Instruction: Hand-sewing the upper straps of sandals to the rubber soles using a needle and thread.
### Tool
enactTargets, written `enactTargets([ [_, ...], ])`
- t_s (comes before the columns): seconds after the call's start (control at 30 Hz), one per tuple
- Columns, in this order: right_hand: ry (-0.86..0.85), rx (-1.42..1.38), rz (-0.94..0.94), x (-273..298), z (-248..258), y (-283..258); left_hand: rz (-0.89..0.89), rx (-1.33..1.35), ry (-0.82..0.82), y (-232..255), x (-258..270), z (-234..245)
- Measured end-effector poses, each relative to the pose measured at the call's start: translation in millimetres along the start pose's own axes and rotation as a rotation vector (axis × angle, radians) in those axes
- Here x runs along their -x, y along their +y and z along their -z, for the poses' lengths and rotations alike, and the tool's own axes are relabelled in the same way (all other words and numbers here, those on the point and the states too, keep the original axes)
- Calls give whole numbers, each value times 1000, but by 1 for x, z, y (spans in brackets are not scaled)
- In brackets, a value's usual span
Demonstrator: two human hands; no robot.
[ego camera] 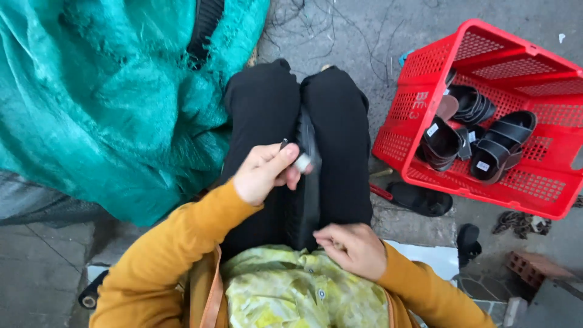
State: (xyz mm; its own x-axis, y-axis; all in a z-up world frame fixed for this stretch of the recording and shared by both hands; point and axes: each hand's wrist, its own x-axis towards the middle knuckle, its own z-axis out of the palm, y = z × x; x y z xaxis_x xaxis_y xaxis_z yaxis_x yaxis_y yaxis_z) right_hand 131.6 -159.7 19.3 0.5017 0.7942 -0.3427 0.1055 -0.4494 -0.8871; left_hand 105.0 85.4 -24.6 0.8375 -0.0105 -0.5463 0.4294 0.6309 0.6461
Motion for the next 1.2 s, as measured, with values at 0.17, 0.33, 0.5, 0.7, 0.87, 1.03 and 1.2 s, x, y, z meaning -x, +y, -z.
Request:
enactTargets([
  [0.17,4,793,316,16,5,-2,-861,-1486,381,55,39,11],
  [0.33,42,851,364,14,5,-16,-735,-1156,-19,-9,82,-13],
  [0.5,24,970,371,14,6,-26,-598,-1179,-68,-56,88,-10],
  [0.7,55,1124,369,15,-13,-15,-597,-1066,-26,-63,76,-13],
  [0.87,190,777,394,8,-28,6,-650,-1168,-24,-61,72,-12],
  [1.03,138,633,368,18,-18,5,-468,-805,-90,-53,101,-15],
  [1.2,153,758,606,14,-13,-2,122,64,-322,-62,103,-3],
])
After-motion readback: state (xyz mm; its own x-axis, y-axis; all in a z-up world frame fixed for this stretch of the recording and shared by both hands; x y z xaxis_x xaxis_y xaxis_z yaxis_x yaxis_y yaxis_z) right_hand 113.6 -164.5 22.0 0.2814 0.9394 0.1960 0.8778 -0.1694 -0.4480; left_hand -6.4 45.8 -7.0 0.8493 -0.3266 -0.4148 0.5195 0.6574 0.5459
